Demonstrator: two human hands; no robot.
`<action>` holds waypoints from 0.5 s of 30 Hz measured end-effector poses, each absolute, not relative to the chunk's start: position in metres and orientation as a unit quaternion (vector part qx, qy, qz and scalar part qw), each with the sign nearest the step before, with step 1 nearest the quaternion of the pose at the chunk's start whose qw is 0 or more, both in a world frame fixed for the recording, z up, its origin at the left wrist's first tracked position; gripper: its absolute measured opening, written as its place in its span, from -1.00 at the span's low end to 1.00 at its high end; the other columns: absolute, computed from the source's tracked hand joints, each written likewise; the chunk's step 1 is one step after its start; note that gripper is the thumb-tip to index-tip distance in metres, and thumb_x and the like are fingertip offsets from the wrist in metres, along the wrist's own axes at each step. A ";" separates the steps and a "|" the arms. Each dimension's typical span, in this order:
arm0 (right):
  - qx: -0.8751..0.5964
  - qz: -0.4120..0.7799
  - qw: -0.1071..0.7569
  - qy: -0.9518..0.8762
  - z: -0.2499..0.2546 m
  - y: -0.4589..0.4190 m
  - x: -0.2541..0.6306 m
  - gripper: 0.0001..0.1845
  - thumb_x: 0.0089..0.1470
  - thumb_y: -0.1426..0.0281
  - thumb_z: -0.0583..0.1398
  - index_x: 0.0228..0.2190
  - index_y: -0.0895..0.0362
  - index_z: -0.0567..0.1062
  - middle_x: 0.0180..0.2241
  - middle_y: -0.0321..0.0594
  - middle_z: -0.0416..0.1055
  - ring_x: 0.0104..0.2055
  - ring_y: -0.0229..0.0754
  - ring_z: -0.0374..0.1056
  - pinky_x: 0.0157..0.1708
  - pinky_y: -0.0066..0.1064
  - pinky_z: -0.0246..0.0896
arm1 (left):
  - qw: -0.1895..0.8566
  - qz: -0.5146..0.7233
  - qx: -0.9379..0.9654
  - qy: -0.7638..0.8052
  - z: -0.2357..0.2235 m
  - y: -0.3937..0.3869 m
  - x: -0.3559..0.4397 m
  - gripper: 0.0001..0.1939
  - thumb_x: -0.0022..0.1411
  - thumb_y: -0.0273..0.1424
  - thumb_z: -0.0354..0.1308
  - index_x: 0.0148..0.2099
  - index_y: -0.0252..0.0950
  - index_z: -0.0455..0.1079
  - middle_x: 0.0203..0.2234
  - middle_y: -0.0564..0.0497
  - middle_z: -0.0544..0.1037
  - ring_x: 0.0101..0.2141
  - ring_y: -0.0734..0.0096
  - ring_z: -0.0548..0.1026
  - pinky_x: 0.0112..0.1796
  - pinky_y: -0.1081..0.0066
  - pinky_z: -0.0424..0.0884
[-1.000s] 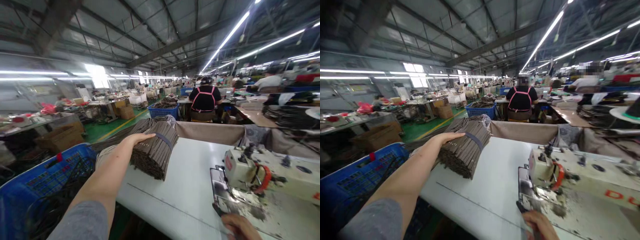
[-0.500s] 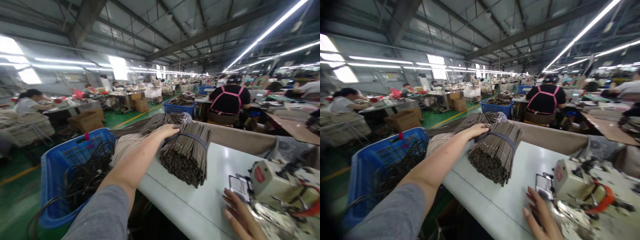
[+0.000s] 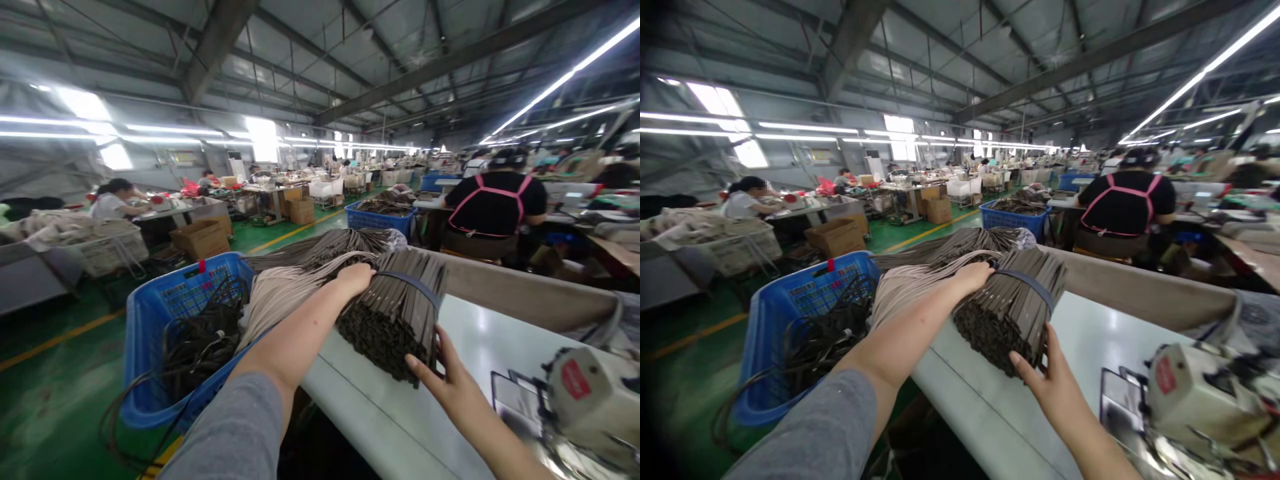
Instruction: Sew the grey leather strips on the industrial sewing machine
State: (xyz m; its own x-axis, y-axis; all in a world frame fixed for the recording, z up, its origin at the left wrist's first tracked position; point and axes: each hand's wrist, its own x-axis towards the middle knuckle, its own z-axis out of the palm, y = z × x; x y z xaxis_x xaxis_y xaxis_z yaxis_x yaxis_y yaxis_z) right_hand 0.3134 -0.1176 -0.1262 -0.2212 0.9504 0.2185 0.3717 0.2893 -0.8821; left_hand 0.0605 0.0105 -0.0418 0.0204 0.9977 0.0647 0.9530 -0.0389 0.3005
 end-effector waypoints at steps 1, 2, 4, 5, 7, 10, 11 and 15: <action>-0.478 0.350 0.404 -0.697 -0.128 -0.117 0.311 0.16 0.01 -0.24 0.25 0.39 0.13 0.04 0.29 0.13 0.26 0.35 0.24 0.18 0.24 0.01 0.26 | 0.082 0.131 0.709 0.688 -0.044 0.011 0.059 -0.61 0.50 -0.14 0.04 0.06 -0.36 0.46 0.02 -0.17 0.56 0.03 0.15 0.53 0.10 0.01 0.42; -0.478 0.343 0.405 -0.700 -0.130 -0.116 0.309 0.18 0.01 -0.24 0.24 0.40 0.15 0.00 0.31 0.15 0.22 0.36 0.23 0.15 0.28 0.03 0.20 | 0.079 0.135 0.709 0.688 -0.046 0.011 0.058 -0.61 0.49 -0.13 0.06 0.04 -0.35 0.47 0.01 -0.16 0.56 0.03 0.15 0.53 0.09 0.01 0.43; -0.469 0.329 0.408 -0.711 -0.133 -0.115 0.307 0.19 0.03 -0.23 0.23 0.40 0.16 -0.06 0.34 0.17 0.15 0.38 0.20 0.11 0.34 0.06 0.08 | 0.075 0.144 0.706 0.689 -0.049 0.012 0.056 -0.63 0.48 -0.14 0.08 0.02 -0.35 0.48 -0.01 -0.15 0.56 0.02 0.16 0.53 0.09 0.01 0.43; -0.463 0.322 0.409 -0.717 -0.135 -0.113 0.306 0.19 0.04 -0.22 0.23 0.40 0.17 -0.08 0.35 0.17 0.13 0.38 0.19 0.11 0.35 0.06 0.05 | 0.077 0.149 0.705 0.689 -0.050 0.011 0.055 -0.64 0.48 -0.15 0.10 0.01 -0.35 0.48 -0.02 -0.14 0.56 0.01 0.17 0.53 0.08 0.03 0.44; -0.458 0.309 0.414 -0.723 -0.136 -0.110 0.303 0.16 0.06 -0.18 0.24 0.40 0.17 -0.09 0.34 0.18 0.14 0.38 0.18 0.12 0.35 0.06 0.04 | 0.089 0.158 0.705 0.686 -0.050 0.010 0.054 -0.65 0.46 -0.14 0.12 -0.02 -0.34 0.48 -0.07 -0.11 0.57 -0.05 0.21 0.55 0.04 0.08 0.46; -0.475 0.295 0.420 -0.715 -0.136 -0.105 0.301 0.13 0.08 -0.15 0.22 0.39 0.22 -0.06 0.30 0.22 0.19 0.36 0.20 0.15 0.33 0.07 0.08 | 0.113 0.171 0.708 0.675 -0.048 0.004 0.056 -0.64 0.46 -0.13 0.12 -0.10 -0.35 0.49 -0.18 -0.06 0.59 -0.16 0.25 0.57 -0.05 0.15 0.49; -0.479 0.293 0.422 -0.712 -0.137 -0.103 0.303 0.12 0.08 -0.14 0.21 0.39 0.23 -0.05 0.29 0.21 0.21 0.35 0.21 0.16 0.32 0.06 0.10 | 0.119 0.176 0.710 0.671 -0.047 0.000 0.057 -0.63 0.47 -0.13 0.10 -0.12 -0.36 0.49 -0.22 -0.04 0.59 -0.18 0.26 0.57 -0.07 0.17 0.49; -0.472 0.295 0.434 -0.708 -0.147 -0.107 0.323 0.06 0.14 -0.14 0.19 0.40 0.15 -0.05 0.27 0.08 0.28 0.33 0.20 0.20 0.28 0.03 0.18 | 0.127 0.203 0.706 0.667 -0.040 -0.029 0.066 -0.55 0.55 -0.26 -0.14 -0.18 -0.38 0.52 -0.23 -0.13 0.62 -0.18 0.25 0.56 -0.13 0.29 0.44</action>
State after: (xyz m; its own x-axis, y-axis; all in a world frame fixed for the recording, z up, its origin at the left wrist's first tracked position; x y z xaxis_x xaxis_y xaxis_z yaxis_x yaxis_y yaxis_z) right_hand 0.3226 -0.1068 -0.1472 -0.1766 0.9248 0.3369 0.4132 0.3803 -0.8274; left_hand 0.0664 -0.0286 -0.0404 0.0282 0.9926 0.1183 0.8895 -0.0789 0.4500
